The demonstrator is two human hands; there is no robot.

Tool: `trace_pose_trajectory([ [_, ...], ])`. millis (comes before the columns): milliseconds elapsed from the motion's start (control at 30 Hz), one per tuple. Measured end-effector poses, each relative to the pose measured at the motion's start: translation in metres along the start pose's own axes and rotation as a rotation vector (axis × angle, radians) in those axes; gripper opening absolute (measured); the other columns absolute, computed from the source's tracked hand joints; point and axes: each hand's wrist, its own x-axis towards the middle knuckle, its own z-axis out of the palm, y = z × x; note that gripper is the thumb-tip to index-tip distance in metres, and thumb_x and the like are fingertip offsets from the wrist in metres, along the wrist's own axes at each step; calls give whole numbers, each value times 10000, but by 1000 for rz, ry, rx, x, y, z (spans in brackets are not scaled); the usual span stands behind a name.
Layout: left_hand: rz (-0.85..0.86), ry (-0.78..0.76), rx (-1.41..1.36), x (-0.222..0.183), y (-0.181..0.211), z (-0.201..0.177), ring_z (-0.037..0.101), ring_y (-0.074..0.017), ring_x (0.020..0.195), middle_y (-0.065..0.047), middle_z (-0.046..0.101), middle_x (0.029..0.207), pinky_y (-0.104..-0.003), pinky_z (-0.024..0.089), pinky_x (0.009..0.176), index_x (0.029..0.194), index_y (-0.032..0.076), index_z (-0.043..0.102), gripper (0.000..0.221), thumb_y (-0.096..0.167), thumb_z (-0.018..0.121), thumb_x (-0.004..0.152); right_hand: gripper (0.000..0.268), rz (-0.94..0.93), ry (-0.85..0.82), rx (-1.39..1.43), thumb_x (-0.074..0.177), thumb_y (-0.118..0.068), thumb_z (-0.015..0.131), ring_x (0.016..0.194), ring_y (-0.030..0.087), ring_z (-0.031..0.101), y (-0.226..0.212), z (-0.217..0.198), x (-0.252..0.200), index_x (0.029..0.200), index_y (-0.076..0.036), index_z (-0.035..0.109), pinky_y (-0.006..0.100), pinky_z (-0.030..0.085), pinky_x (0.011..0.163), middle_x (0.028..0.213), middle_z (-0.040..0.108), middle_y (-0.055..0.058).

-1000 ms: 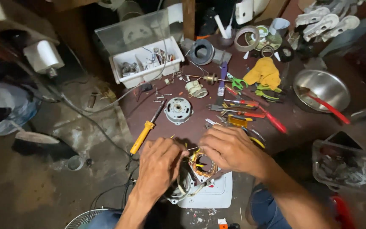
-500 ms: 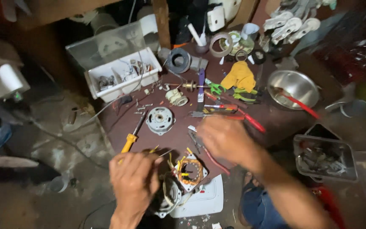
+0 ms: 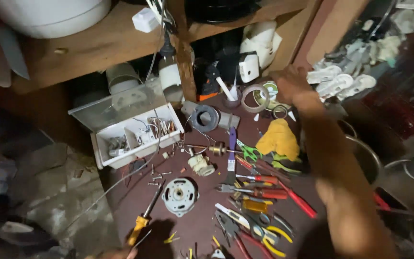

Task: Repairing a motor stator by stripping wire insulation, twisting wires together, and soldering the connections.

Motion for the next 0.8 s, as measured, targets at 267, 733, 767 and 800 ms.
trace_pose_trajectory([
  [267,-34,-80,-7,-9,-12,21,448,-173,519,21,546,571,-366,341,697,654,225,659,297,393,603,893,528,-36,-98,103,692,-268,729,1271,398,398,-14,-13,2,1207,-167,673,680,153,1051,1210,647,223],
  [733,-97,-141,-43,-8,-9,-36,574,-193,659,63,634,714,-348,433,762,834,297,724,55,345,716,859,552,-87,535,26,654,-100,824,1062,353,516,-4,-12,-19,1186,-60,684,546,397,861,1128,608,144],
  [767,-116,-159,-34,-13,-9,-51,588,-195,675,68,644,730,-346,443,769,854,305,731,35,340,728,856,604,-163,671,57,647,-86,821,1028,370,515,-10,-27,-29,1233,-43,681,529,402,844,1102,581,157],
  [800,-136,-177,-24,-18,-10,-68,602,-197,691,73,653,746,-344,454,776,874,313,738,31,335,741,852,656,-238,807,90,640,-73,819,995,387,514,-18,-43,-39,1279,-26,677,512,407,827,1076,554,169],
])
